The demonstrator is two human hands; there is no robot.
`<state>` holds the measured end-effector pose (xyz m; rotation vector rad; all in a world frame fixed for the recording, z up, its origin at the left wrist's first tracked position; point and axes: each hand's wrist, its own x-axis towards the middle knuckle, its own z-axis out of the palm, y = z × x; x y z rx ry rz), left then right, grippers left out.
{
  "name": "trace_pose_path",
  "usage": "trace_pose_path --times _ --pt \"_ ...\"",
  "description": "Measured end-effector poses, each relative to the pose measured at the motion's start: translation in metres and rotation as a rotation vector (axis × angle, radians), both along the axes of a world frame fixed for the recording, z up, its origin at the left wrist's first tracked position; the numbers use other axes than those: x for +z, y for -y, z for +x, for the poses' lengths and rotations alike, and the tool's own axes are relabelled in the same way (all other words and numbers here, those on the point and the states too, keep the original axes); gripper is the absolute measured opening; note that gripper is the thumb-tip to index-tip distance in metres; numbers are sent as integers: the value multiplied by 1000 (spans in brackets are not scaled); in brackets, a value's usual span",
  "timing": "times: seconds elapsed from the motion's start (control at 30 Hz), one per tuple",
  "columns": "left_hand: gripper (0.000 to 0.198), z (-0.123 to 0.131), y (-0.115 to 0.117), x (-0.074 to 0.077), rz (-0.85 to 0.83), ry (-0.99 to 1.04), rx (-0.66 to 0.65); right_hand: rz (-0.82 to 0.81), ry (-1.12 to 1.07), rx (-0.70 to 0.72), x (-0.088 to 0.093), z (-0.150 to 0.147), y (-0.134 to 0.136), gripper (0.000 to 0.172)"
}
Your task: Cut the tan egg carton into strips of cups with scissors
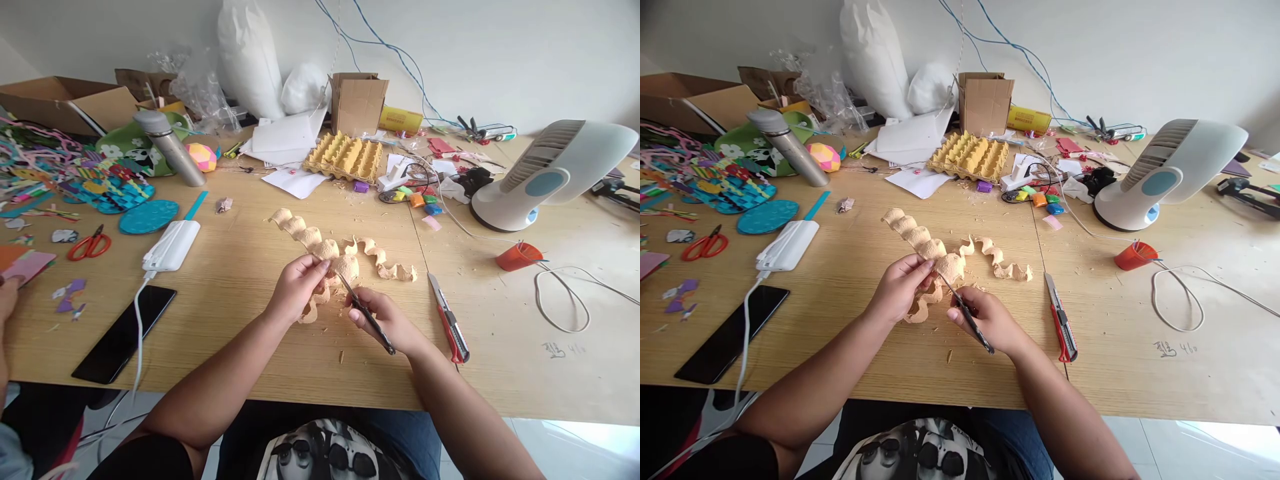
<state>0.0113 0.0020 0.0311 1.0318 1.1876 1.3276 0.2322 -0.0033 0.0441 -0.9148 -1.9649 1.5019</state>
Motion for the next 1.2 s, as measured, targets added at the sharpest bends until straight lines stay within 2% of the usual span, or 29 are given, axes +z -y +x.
trace_pose_path --times 0.33,0.87,1.2 --pt "37 0 2 3 2 -49 10 -13 11 -22 -2 -1 0 46" --pt "36 -3 3 8 57 -160 11 -29 36 -16 1 0 2 54" --pt "45 -4 4 14 95 -290 36 -21 78 -79 -2 -1 3 52"
